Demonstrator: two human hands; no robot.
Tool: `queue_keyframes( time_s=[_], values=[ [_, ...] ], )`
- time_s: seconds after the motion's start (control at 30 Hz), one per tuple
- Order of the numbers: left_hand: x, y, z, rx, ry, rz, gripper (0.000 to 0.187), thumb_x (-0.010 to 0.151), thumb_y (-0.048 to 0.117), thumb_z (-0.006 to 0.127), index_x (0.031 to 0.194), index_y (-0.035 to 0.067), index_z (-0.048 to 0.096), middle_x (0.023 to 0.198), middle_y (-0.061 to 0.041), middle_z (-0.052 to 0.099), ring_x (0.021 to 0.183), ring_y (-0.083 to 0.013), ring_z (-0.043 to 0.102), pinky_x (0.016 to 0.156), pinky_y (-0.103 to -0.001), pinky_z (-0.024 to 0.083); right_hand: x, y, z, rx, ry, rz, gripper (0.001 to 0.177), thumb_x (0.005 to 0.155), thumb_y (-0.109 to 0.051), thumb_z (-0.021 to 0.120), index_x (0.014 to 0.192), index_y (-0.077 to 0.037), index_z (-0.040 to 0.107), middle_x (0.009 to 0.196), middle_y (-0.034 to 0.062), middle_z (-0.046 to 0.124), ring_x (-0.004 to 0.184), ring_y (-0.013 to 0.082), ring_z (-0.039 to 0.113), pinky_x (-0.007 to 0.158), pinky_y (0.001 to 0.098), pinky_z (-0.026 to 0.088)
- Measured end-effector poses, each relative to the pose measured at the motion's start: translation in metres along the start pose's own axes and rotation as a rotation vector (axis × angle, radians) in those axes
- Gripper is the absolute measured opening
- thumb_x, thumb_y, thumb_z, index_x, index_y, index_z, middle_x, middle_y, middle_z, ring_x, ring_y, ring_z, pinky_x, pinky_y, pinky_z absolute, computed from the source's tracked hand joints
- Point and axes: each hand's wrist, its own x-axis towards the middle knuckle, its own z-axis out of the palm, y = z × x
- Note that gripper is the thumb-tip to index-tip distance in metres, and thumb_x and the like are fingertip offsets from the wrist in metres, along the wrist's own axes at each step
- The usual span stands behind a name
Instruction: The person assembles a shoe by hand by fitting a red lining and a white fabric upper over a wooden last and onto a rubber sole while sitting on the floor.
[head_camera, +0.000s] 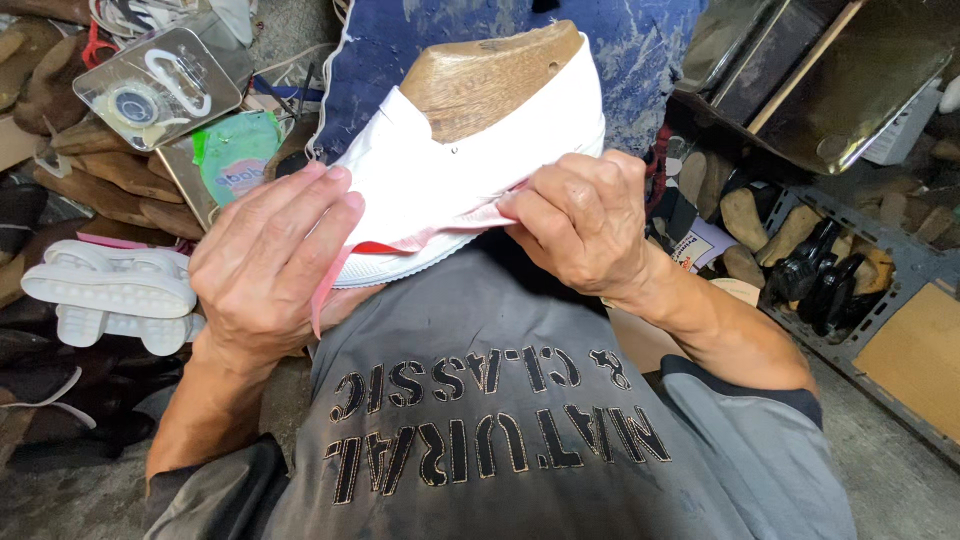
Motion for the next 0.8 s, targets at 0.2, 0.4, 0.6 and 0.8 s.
queue_keyframes(
  time_s=[0.2, 0.4, 0.6, 0.8],
  values=[
    [-0.006, -0.004, 0.005, -0.038, -0.016, -0.005, 0.053, 0.106, 0.046, 0.051, 0.125, -0.001, 0.067, 0.124, -0.023, 0.072, 0.111, -0.0426, 0.076, 0.093, -0.050, 0.061, 0.010, 0.009, 0.002, 0.067, 0.054, -0.078, 0.020, 0.105, -0.026, 0.063, 0.091, -0.012, 0.061, 0.087, 0.0010, 0.065, 0.076, 0.0209, 0.061, 0.080, 0.0391, 0.032],
    [0.001, -0.004, 0.007, -0.148, -0.054, -0.036, 0.057, 0.106, 0.043, 0.048, 0.127, -0.008, 0.063, 0.126, -0.027, 0.070, 0.116, -0.0426, 0.073, 0.095, -0.047, 0.055, 0.040, 0.026, -0.018, 0.355, -0.105, -0.089, 0.022, 0.103, -0.026, 0.072, 0.097, -0.005, 0.070, 0.111, 0.0177, 0.073, 0.106, 0.0337, 0.077, 0.105, 0.0541, 0.052],
    [-0.005, -0.001, 0.012, -0.206, -0.023, -0.063, 0.050, 0.108, 0.033, 0.056, 0.132, -0.010, 0.058, 0.129, -0.031, 0.067, 0.119, -0.0486, 0.071, 0.099, -0.052, 0.057, 0.041, 0.025, -0.021, 0.377, -0.204, 0.107, 0.066, 0.119, -0.053, 0.047, 0.160, -0.003, 0.038, 0.107, 0.0058, 0.076, 0.095, 0.0215, 0.074, 0.088, 0.0375, 0.060],
    [0.003, 0.019, 0.004, -0.019, -0.068, -0.096, 0.061, 0.106, 0.046, 0.057, 0.133, -0.008, 0.057, 0.132, -0.025, 0.069, 0.119, -0.0395, 0.072, 0.097, -0.048, 0.054, 0.021, 0.012, -0.017, 0.188, -0.158, -0.003, 0.065, 0.097, -0.007, 0.092, 0.147, -0.002, 0.051, 0.120, 0.0173, 0.072, 0.111, 0.0335, 0.074, 0.106, 0.0559, 0.059]
  ],
)
